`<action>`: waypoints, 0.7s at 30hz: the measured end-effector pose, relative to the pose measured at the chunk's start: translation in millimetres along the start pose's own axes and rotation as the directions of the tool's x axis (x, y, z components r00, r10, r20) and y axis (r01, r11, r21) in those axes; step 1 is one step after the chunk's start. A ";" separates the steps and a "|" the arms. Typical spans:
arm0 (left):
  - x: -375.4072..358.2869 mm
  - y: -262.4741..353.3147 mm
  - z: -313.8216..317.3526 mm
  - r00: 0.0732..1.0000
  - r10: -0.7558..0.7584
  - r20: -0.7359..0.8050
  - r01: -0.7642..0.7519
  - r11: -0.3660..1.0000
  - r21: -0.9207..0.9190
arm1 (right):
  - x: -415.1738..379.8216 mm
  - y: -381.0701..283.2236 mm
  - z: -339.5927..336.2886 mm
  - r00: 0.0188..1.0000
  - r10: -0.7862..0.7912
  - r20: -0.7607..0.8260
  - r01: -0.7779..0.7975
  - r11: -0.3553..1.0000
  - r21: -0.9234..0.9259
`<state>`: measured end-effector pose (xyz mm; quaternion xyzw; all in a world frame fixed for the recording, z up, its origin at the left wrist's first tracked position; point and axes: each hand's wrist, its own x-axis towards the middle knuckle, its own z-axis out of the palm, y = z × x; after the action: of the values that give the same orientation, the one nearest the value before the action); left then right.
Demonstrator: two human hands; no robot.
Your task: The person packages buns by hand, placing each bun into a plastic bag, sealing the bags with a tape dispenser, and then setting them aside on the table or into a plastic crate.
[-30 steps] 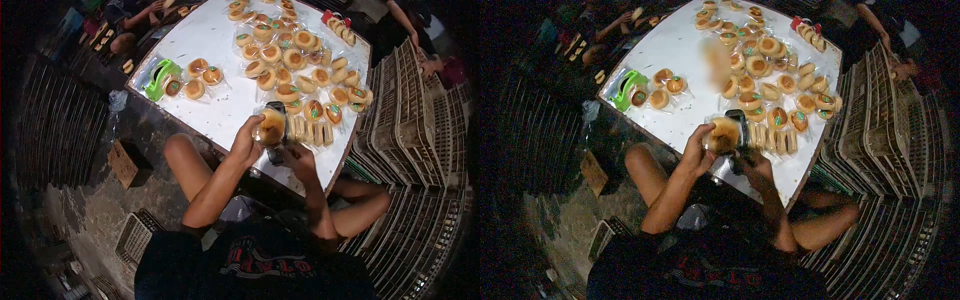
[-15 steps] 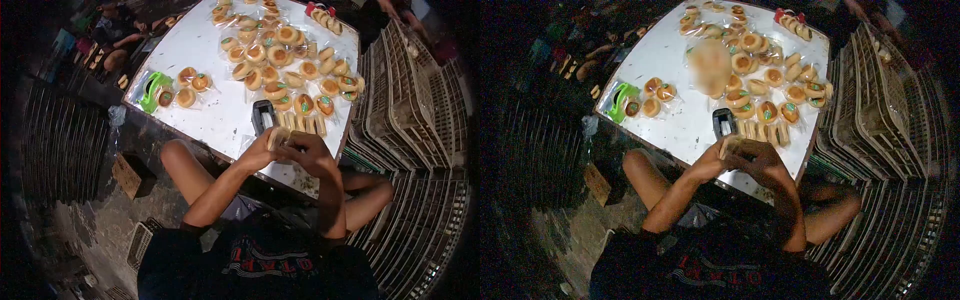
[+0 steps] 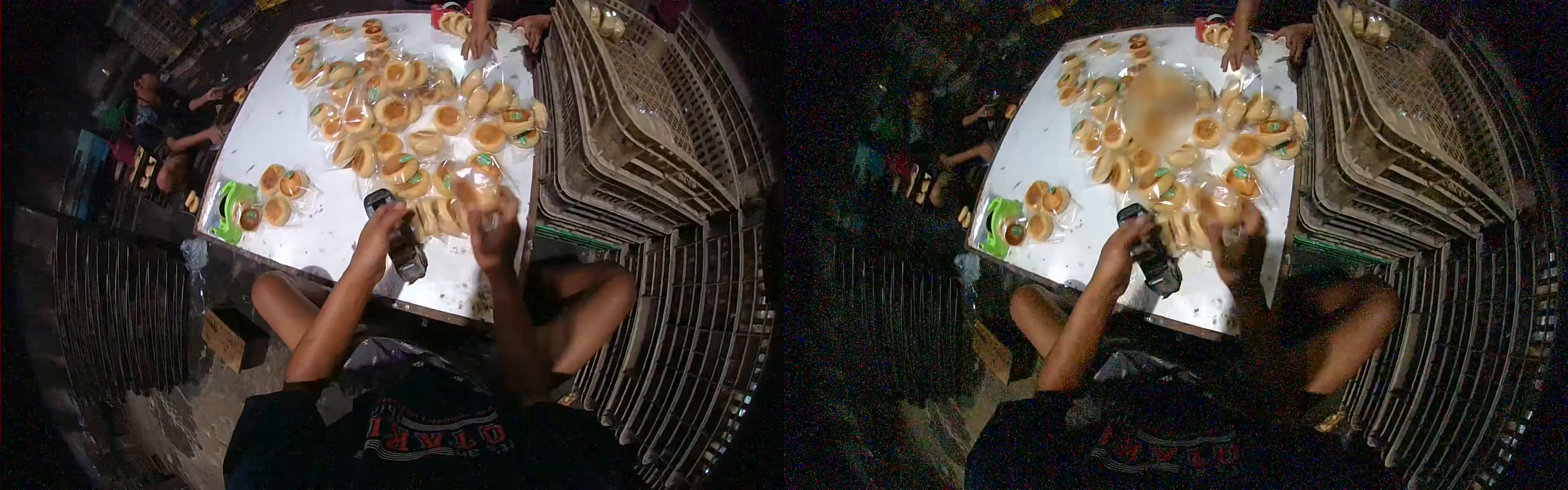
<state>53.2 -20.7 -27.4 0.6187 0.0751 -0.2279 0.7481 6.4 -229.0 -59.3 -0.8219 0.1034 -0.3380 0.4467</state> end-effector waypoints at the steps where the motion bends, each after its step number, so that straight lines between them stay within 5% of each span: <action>1: 9.3 8.6 13.8 0.989 0.146 0.032 -0.149 0.958 0.245 | 4.6 21.8 5.7 0.991 -0.001 -0.134 0.006 0.999 0.038; 2: 18.7 19.0 30.4 0.956 0.277 0.095 -0.289 0.837 0.465 | 12.7 26.9 -2.5 0.986 -0.050 -0.157 0.026 0.988 -0.154; 4: 47.1 35.5 71.1 0.915 0.293 0.277 -0.400 0.748 0.530 | 13.7 66.6 -9.1 0.997 -0.066 0.043 0.076 0.941 -0.329; 6: 118.1 19.3 95.3 0.805 0.354 0.476 -0.593 0.438 0.676 | -1.8 101.2 -3.3 0.985 -0.016 0.170 0.070 0.947 -0.314; 8: 179.5 -5.3 116.1 0.617 0.404 0.676 -0.768 0.123 0.628 | -12.4 116.0 10.6 0.992 -0.081 0.095 0.110 0.927 -0.359; 9: 214.9 -21.3 122.6 0.437 0.400 0.805 -0.870 -0.038 0.491 | -12.3 111.5 10.6 0.994 -0.051 0.099 0.082 0.937 -0.339; 12: 268.4 -71.9 140.0 0.619 0.012 0.785 -0.757 -0.258 0.601 | -11.2 96.6 4.8 0.994 0.018 0.107 0.011 0.965 -0.262; 16: 237.7 -25.2 158.2 0.722 -0.022 0.691 -0.569 -0.587 0.576 | -7.0 91.6 -4.4 0.969 0.171 0.180 -0.133 0.969 -0.207; 18: 219.9 2.8 142.9 0.680 0.266 0.683 -0.579 -0.376 0.723 | -0.8 92.4 -2.6 0.958 0.190 0.214 -0.153 0.972 -0.178; 20: 204.0 28.0 122.9 0.826 0.341 0.448 -0.551 0.327 0.768 | 11.9 83.3 -11.1 0.902 0.292 0.318 -0.242 0.952 -0.188; 21: 187.9 36.6 112.1 0.849 0.374 0.373 -0.524 0.513 0.680 | 14.0 77.8 -12.2 0.916 0.302 0.264 -0.268 0.951 -0.157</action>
<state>216.3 -170.1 -43.9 0.8483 -0.2582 -0.0897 0.4534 19.3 -288.8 -110.8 -0.8629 0.1763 -0.1407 0.4523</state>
